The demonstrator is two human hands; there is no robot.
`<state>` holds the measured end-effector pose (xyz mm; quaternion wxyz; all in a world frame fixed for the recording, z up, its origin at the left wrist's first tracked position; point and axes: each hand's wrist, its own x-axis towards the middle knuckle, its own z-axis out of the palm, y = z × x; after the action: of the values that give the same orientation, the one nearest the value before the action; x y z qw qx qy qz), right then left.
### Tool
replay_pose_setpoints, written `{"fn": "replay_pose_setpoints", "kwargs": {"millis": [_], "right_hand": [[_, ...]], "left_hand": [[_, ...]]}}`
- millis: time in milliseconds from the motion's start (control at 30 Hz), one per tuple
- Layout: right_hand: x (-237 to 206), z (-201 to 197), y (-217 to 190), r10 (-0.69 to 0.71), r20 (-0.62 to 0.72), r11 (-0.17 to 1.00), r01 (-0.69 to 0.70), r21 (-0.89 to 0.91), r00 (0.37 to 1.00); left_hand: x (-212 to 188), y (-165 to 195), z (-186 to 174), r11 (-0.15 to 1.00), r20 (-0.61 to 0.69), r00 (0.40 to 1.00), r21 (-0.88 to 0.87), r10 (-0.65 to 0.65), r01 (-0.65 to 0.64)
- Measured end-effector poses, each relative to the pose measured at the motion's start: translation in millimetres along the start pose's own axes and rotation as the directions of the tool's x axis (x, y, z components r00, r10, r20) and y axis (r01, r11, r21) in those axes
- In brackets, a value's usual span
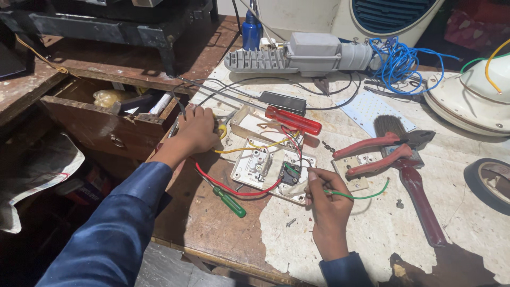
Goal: The person repairs an electrical light fixture by stripping and twisting wires, then connecting them to a socket. They use pliers, scissors, and a screwdriver to manipulate the wires and secure connections within the fixture housing.
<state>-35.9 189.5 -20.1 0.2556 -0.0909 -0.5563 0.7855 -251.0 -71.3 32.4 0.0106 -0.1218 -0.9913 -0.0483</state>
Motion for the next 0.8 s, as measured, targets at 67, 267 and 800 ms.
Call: {"fn": "replay_pose_setpoints", "kwargs": {"millis": [67,267,800], "right_hand": [[1,0,0,-0.022,0.009,1.0,0.022,0.01,1.0],[2,1,-1,0.016,-0.019,1.0,-0.015,0.021,1.0],[0,-4,-1,0.051,-0.026,0.999,-0.051,0.006,0.998]], "left_hand": [[-1,2,-1,0.998,-0.055,0.998,0.061,0.037,-0.034],[-1,2,3,0.963,-0.172,0.97,0.235,0.173,-0.13],[-8,20,-9,0.991,-0.19,0.974,0.078,0.125,-0.111]]}}
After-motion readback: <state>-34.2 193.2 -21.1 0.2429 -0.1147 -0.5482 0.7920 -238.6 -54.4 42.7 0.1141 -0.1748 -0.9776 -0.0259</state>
